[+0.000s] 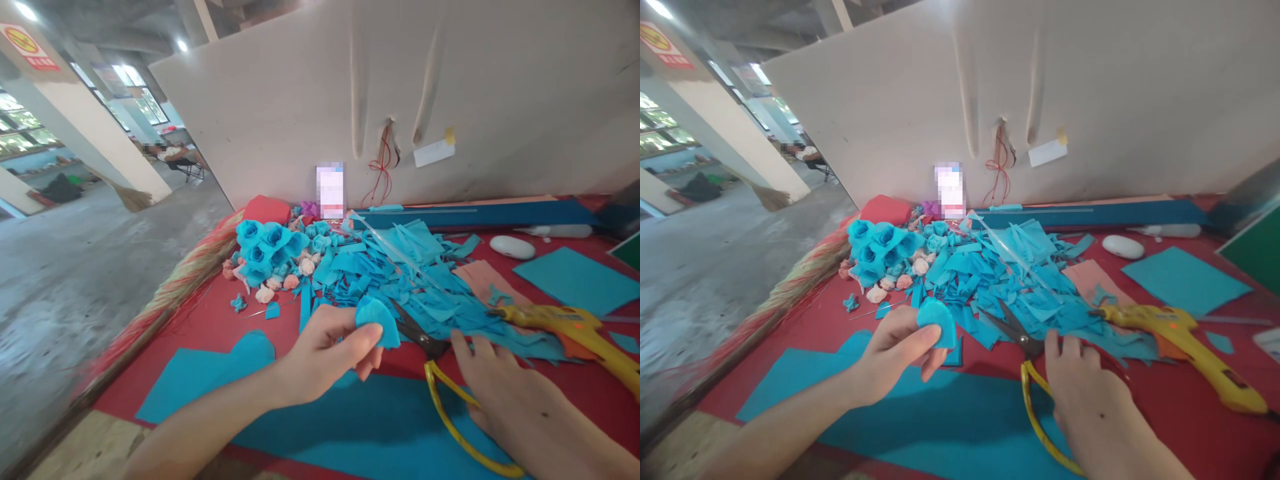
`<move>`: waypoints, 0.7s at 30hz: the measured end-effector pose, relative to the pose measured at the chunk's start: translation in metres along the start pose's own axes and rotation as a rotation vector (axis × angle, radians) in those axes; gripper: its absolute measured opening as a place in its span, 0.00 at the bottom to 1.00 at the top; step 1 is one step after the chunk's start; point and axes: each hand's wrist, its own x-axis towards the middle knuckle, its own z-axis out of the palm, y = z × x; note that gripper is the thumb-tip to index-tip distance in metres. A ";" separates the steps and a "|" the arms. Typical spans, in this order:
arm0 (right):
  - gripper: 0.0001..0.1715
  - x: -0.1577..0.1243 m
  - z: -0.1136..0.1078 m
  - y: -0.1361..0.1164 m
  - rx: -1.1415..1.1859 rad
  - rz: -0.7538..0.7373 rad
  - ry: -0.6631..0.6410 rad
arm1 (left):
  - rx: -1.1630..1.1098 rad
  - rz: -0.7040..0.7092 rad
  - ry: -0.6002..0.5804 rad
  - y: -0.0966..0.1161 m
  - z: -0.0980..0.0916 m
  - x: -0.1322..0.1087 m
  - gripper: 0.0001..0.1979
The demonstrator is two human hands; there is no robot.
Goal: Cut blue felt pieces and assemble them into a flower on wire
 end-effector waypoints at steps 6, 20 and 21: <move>0.34 -0.001 0.001 0.003 -0.010 -0.011 -0.003 | -0.002 -0.005 0.009 0.002 0.001 0.000 0.18; 0.31 0.008 -0.036 0.030 0.286 0.123 -0.046 | -0.029 -0.011 0.087 0.004 -0.004 0.001 0.20; 0.32 0.009 -0.040 0.030 0.371 0.151 0.017 | -0.035 -0.011 0.100 0.004 -0.004 0.001 0.20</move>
